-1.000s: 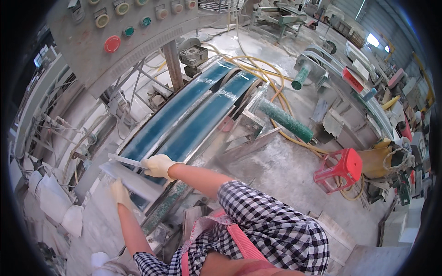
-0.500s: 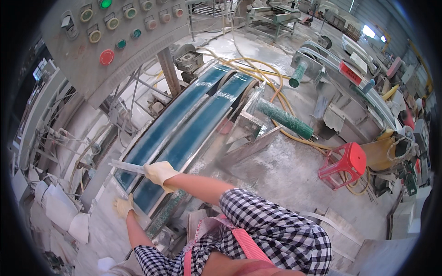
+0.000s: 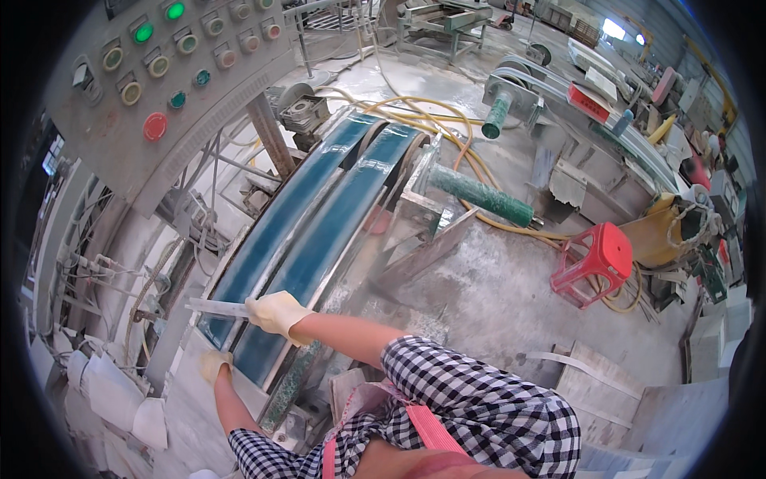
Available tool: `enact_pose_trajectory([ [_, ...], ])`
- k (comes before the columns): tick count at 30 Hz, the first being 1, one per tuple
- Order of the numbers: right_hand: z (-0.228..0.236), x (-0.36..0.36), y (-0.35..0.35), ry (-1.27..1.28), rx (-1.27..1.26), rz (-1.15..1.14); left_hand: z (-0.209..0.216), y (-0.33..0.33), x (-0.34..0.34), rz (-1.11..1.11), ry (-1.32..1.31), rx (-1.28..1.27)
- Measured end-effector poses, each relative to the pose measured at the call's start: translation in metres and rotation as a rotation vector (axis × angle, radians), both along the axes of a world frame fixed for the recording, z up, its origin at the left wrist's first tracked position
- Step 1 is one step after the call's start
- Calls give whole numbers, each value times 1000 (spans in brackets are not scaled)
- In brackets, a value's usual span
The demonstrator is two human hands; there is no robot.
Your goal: The person repeatedly picks up rectangular blocks and rubs their edges against a moving belt sander, then stacks the blocks on a nearby table. The person handles the blocks one at a time and places them in a growing stack.
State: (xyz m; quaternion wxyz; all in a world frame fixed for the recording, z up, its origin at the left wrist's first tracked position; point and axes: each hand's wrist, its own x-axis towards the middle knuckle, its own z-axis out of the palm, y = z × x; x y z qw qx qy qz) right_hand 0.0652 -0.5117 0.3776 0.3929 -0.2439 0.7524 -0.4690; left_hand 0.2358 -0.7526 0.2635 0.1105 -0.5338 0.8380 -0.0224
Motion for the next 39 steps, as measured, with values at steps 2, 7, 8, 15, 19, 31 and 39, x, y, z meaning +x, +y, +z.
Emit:
enact_pose_trajectory([
  [2, 0, -3, 0, 70, 21, 34, -12, -17, 5, 4, 48, 52],
  [7, 3, -9, -1, 232, 96, 140, -18, -78, 66, -165, 566, 60],
  [8, 3, -10, -2, 178, 94, 144, -13, -86, 81, -190, 772, 212],
  [15, -21, -22, -7, 630, -14, 327, -4, -4, -1, 234, 1525, 842],
  [19, -41, -29, -12, 708, -86, 315, 23, 47, -52, 229, 1526, 935],
  [31, -34, -21, -10, 530, -23, 196, 8, -12, 90, 366, 157, 10],
  [39, -26, -25, -7, 590, 22, 231, -17, -39, 78, 573, 135, 16],
])
